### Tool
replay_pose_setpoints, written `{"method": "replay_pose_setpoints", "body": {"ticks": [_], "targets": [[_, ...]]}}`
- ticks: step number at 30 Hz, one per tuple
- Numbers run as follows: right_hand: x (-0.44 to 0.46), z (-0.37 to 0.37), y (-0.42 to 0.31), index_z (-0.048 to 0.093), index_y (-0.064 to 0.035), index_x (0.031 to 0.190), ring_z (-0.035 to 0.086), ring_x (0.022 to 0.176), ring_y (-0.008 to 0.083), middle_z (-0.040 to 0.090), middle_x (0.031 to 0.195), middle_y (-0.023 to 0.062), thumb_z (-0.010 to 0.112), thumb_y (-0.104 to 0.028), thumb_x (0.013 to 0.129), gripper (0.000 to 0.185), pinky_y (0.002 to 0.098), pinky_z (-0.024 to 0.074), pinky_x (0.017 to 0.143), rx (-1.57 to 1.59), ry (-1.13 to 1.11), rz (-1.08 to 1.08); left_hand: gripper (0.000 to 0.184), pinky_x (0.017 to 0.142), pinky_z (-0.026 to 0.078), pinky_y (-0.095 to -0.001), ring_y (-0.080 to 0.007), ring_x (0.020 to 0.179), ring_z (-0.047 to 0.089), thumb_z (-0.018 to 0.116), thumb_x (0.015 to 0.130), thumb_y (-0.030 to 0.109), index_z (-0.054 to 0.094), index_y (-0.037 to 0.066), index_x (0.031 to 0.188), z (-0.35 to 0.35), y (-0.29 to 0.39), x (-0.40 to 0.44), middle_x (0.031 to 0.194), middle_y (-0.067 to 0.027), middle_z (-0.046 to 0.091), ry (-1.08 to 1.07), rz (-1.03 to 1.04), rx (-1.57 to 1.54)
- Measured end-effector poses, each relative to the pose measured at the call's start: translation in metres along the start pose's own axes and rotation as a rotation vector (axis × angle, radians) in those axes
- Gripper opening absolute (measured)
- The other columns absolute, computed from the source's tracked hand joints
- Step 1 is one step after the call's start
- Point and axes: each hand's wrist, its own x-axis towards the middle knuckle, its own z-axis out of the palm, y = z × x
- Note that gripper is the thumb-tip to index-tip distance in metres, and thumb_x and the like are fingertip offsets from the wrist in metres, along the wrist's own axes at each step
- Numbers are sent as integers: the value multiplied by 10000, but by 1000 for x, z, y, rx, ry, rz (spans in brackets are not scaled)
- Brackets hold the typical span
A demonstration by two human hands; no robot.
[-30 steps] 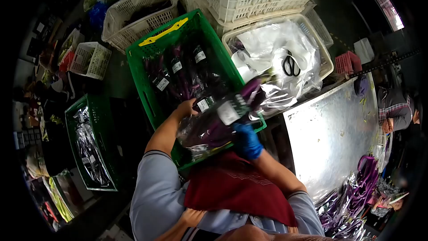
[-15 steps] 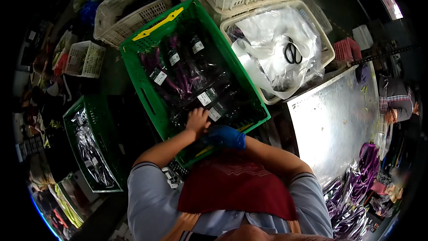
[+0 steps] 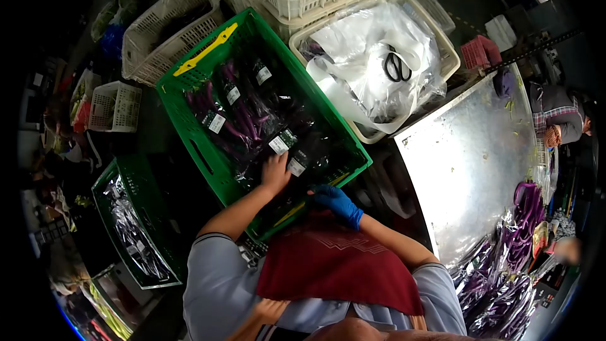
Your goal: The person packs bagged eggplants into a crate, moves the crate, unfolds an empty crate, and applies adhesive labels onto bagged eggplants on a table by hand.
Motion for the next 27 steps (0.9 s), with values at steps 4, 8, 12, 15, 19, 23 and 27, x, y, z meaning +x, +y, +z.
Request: {"method": "replay_pose_setpoints", "body": {"ticks": [4, 8, 12, 15, 19, 23, 27], "targets": [[1, -4, 7, 518, -53, 1044, 574, 840, 139, 581, 955, 63, 518, -123, 819, 235, 262, 471, 720, -3, 14, -38, 585, 854, 353, -398, -318, 1064, 404, 606, 722, 213, 369, 79, 1240, -29, -20, 40, 1177, -138, 431, 223, 62, 5], [0, -2, 10, 543, -56, 1019, 560, 761, 135, 596, 922, 63, 526, -142, 813, 224, 269, 466, 688, -121, 14, -165, 568, 878, 376, -371, -334, 1017, 467, 647, 654, 166, 449, 67, 1178, 19, -55, 41, 1116, -154, 490, 96, 159, -184], [-11, -7, 16, 529, -29, 1062, 530, 883, 146, 577, 1000, 66, 554, -155, 788, 303, 285, 438, 768, -527, 186, -273, 518, 874, 376, -362, -287, 1025, 472, 638, 657, 97, 468, -6, 1135, -4, -51, 47, 1100, -159, 512, 60, 306, -439], [-44, -16, 14, 531, -7, 1050, 542, 893, 180, 583, 985, 122, 548, -191, 792, 317, 310, 422, 797, -423, 248, -348, 616, 943, 308, -352, -286, 1107, 404, 619, 693, 33, 346, 9, 1244, 61, -155, 64, 1220, -183, 398, -35, 168, -577], [-136, -102, 3, 532, -48, 1059, 549, 902, 257, 573, 991, 146, 533, -231, 784, 331, 340, 422, 813, -680, 677, -522, 530, 768, 434, -289, -222, 873, 540, 561, 771, 59, 340, 22, 1251, 0, -119, 79, 1036, -151, 540, 144, -242, -625], [-275, -307, 134, 547, -16, 928, 536, 813, 293, 570, 855, 165, 512, -217, 750, 271, 357, 425, 748, -530, 1695, -411, 418, 709, 440, -294, -209, 810, 545, 495, 823, 100, 382, 17, 1217, -38, -102, 104, 962, -150, 554, 670, -106, -375], [-409, -321, 220, 509, -17, 1015, 509, 837, 333, 526, 916, 185, 605, -210, 642, 430, 399, 421, 761, -990, 2507, 478, 397, 716, 438, -299, -208, 807, 545, 475, 838, 112, 389, 15, 1213, -102, 74, 100, 953, -138, 554, 692, 94, -764]]}}
